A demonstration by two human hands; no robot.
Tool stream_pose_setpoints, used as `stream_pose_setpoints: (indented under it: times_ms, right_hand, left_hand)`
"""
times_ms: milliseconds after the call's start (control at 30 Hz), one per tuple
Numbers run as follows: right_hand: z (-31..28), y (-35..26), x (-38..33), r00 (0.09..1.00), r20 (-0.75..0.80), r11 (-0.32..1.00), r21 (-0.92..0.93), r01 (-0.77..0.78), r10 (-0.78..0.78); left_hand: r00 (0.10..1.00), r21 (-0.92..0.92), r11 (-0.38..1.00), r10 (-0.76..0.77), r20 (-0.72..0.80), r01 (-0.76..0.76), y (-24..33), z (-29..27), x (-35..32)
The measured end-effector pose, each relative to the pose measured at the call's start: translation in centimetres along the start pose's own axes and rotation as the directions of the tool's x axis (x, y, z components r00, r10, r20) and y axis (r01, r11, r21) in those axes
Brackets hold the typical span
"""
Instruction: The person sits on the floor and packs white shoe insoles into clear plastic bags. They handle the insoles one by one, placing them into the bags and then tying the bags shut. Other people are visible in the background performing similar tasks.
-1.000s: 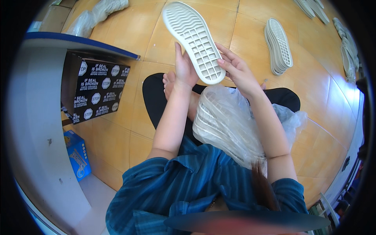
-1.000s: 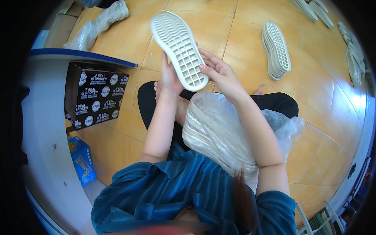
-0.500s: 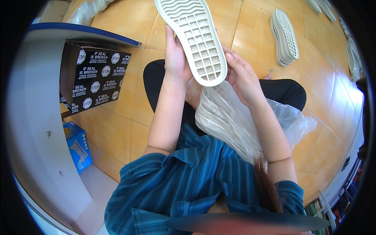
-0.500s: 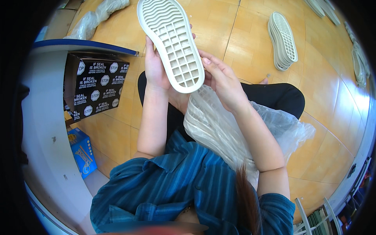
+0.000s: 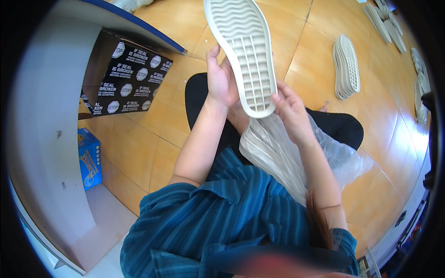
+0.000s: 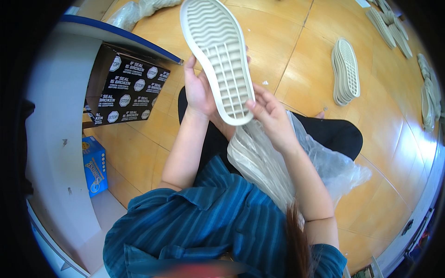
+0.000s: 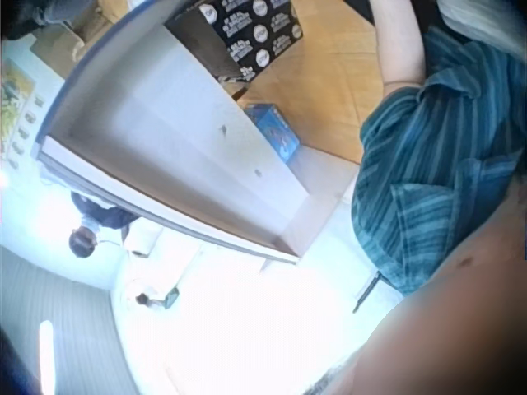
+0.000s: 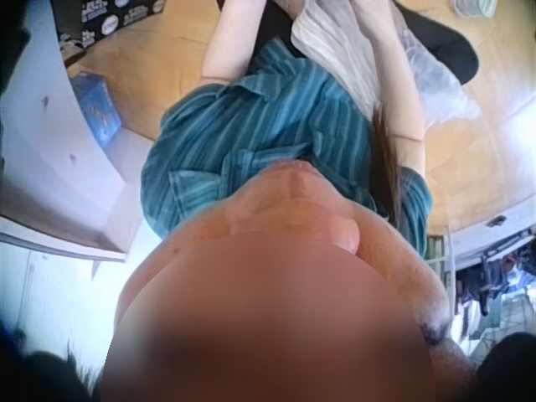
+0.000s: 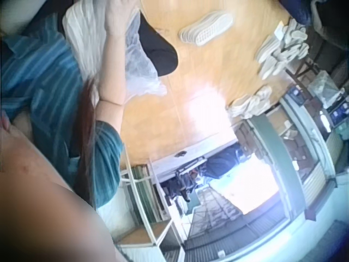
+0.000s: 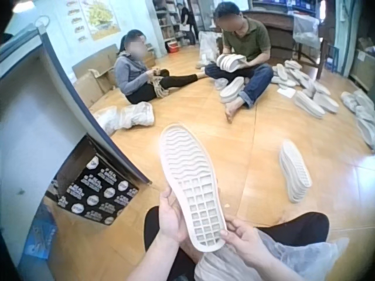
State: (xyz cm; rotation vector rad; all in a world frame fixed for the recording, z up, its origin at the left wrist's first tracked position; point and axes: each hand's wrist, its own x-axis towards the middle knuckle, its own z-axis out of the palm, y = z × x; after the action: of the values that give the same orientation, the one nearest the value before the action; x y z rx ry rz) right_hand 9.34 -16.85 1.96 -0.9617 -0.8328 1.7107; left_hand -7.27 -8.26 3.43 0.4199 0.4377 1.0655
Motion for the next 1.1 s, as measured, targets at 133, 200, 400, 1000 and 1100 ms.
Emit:
stream_pose_setpoints:
  times_ms: [133, 200, 400, 1000, 1100]
  right_hand:
    - [0.4, 2.2, -0.3, 0.999, 0.047, 1.000, 0.008, 0.008, -0.008]
    - [0.2, 2.7, -0.2, 0.996, 0.078, 0.999, -0.038, -0.034, 0.037]
    - [-0.1, 3.1, -0.1, 0.997, 0.074, 0.999, -0.038, 0.022, -0.019]
    - [-3.8, 1.5, 1.2, 0.982, -0.043, 0.926, 0.343, -0.157, 0.183]
    - [-3.9, 1.3, 1.0, 0.984, -0.039, 0.870, 0.474, -0.134, 0.172]
  left_hand:
    - [0.990, -0.033, 0.996, -0.073, 0.124, 0.078, 0.3, -0.6, -1.6]
    - [0.992, 0.114, 0.990, -0.088, 0.094, 0.077, 0.3, -0.7, -2.1]
    - [0.994, 0.104, 0.994, -0.043, 0.097, 0.033, -0.1, -1.2, -2.1]
    - [0.903, 0.472, 0.824, -0.106, -0.416, 0.314, -2.5, -1.6, 4.4]
    - [0.886, 0.433, 0.836, -0.124, -0.447, 0.336, -3.6, -1.8, 4.8]
